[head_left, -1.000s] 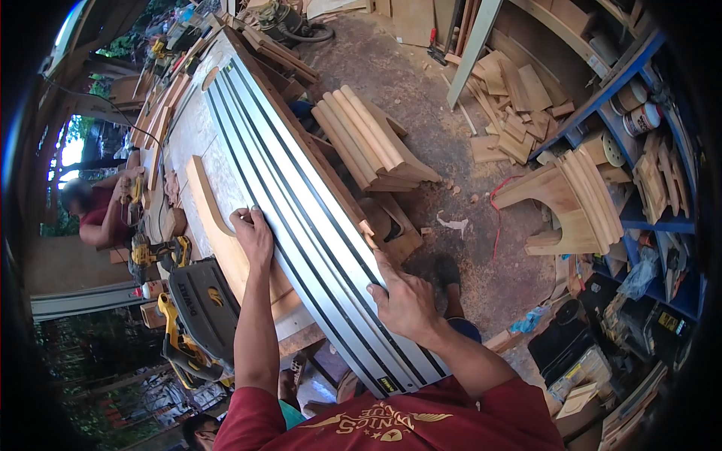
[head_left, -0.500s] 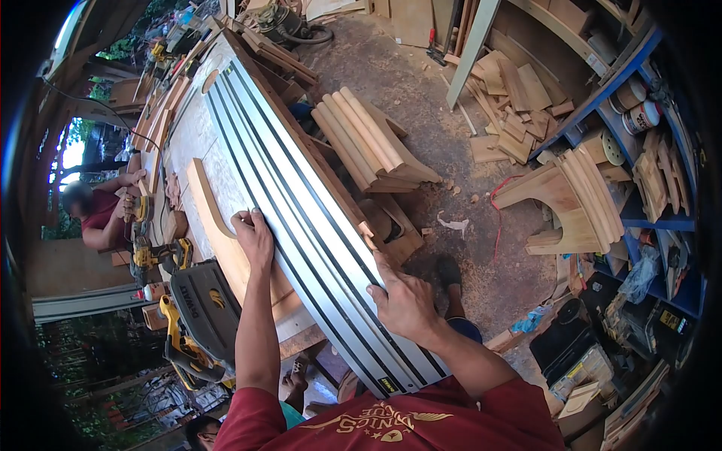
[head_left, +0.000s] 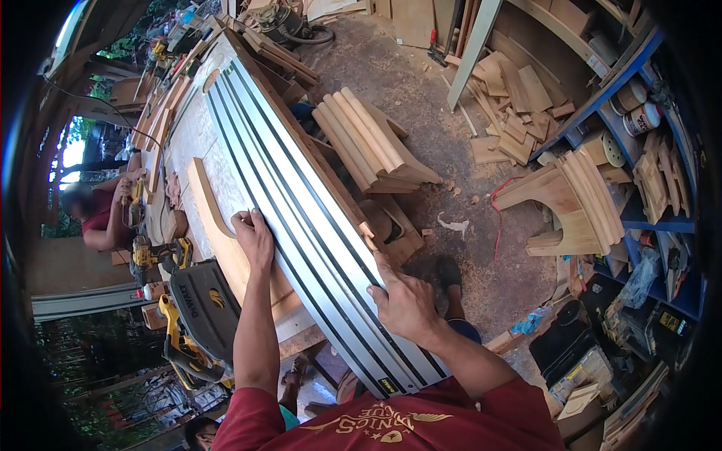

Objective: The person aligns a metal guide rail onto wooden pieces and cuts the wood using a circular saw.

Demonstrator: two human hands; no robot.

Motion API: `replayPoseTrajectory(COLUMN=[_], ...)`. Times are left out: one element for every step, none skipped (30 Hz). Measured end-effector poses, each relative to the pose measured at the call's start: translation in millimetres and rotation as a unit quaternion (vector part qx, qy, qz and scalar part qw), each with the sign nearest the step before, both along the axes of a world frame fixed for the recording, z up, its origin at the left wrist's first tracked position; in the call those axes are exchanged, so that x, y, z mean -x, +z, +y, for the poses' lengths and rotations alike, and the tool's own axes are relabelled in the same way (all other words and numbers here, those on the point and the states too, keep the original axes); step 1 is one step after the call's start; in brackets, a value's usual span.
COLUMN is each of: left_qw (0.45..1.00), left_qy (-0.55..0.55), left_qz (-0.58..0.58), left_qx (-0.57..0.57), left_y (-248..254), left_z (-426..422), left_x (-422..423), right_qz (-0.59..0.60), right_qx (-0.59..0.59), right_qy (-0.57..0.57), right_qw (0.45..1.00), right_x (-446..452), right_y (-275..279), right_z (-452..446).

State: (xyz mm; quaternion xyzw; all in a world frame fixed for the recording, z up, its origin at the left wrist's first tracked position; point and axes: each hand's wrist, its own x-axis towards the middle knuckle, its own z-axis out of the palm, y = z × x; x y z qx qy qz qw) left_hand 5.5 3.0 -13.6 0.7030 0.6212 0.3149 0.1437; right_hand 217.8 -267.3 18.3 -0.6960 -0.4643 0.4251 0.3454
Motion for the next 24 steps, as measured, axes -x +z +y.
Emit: replayPoseTrajectory(left_qw=[1.0,1.0,1.0,1.0,1.0,1.0,1.0,1.0,1.0,1.0,1.0,1.0,1.0,1.0,1.0,1.0,1.0,1.0,1.0,1.0,1.0,1.0,1.0,1.0], left_qy=[-0.005,-0.009,-0.01,-0.01,-0.012,-0.013,-0.015,-0.017,-0.016,-0.015,-0.014,-0.014,-0.015,-0.016,-0.017,-0.019,-0.021,-0.018,-0.016,-0.013,-0.013,-0.013,-0.014,-0.013], left_qz=[-0.003,-0.005,-0.006,-0.007,-0.009,-0.009,-0.01,-0.01,-0.012,-0.014,-0.017,-0.015,-0.013,-0.011,-0.015,-0.019,-0.022,-0.019,-0.015,-0.012,-0.011,-0.01,-0.01,-0.009], left_qx=[-0.005,-0.01,-0.004,0.002,0.008,0.003,-0.001,-0.006,0.0,0.006,0.011,0.008,0.006,0.003,0.003,0.001,0.0,0.005,0.01,0.015,0.009,0.003,-0.003,-0.007], left_y=[-0.7,-1.4,-1.9,-2.1,-2.1,-1.9,-1.5,-1.1,-0.9,-1.0,-0.9,-0.1,0.8,1.0,0.6,0.6,1.0,0.7,-0.1,-0.6,-0.8,-1.0,-1.1,-1.0], left_z=[0.3,0.3,0.6,1.5,2.5,2.5,1.9,1.6,1.8,2.0,2.2,1.8,0.7,0.5,0.5,0.5,0.9,1.8,2.6,3.2,3.5,3.3,2.8,1.8], left_x=[0.0,0.8,2.1,3.1,3.3,2.4,1.0,0.3,0.6,1.0,1.0,0.5,-0.2,-1.5,-2.0,-1.4,-0.6,0.7,2.4,3.1,2.5,2.2,1.9,1.5], right_qz=[-0.001,-0.002,0.0,0.002,0.003,0.006,0.009,0.012,0.014,0.015,0.016,0.014,0.013,0.01,0.004,-0.002,-0.007,0.001,0.008,0.016,0.018,0.02,0.021,0.024], right_qx=[0.0,0.0,-0.002,-0.004,-0.007,-0.003,0.0,0.004,0.006,0.008,0.009,0.005,0.002,-0.002,-0.004,-0.007,-0.01,0.0,0.009,0.019,0.019,0.02,0.02,0.017], right_qy=[-0.002,-0.002,-0.006,-0.009,-0.013,-0.01,-0.008,-0.006,-0.005,-0.004,-0.003,-0.004,-0.005,-0.006,-0.009,-0.011,-0.013,-0.007,0.0,0.007,0.007,0.007,0.007,0.005], right_qw=[1.0,1.0,1.0,1.0,1.0,1.0,1.0,1.0,1.0,1.0,1.0,1.0,1.0,1.0,1.0,1.0,1.0,1.0,1.0,1.0,1.0,1.0,1.0,1.0], right_x=[0.0,0.5,1.3,1.9,2.1,1.8,1.4,1.1,0.6,0.1,-0.2,0.3,1.1,1.2,0.9,0.9,0.5,-0.3,-1.3,-2.2,-2.6,-2.4,-2.0,-1.8], right_y=[0.7,0.8,0.4,-0.1,-0.5,-0.5,0.0,0.6,1.5,2.5,2.8,1.6,-0.2,-1.3,-0.9,0.3,1.6,2.5,3.2,3.4,3.1,2.9,2.6,2.2], right_z=[-0.2,-0.3,-0.3,-0.4,-0.2,0.0,0.0,0.1,0.4,0.8,1.1,1.2,0.8,0.4,0.2,0.3,0.7,1.3,1.6,2.0,2.3,2.1,1.9,1.4])
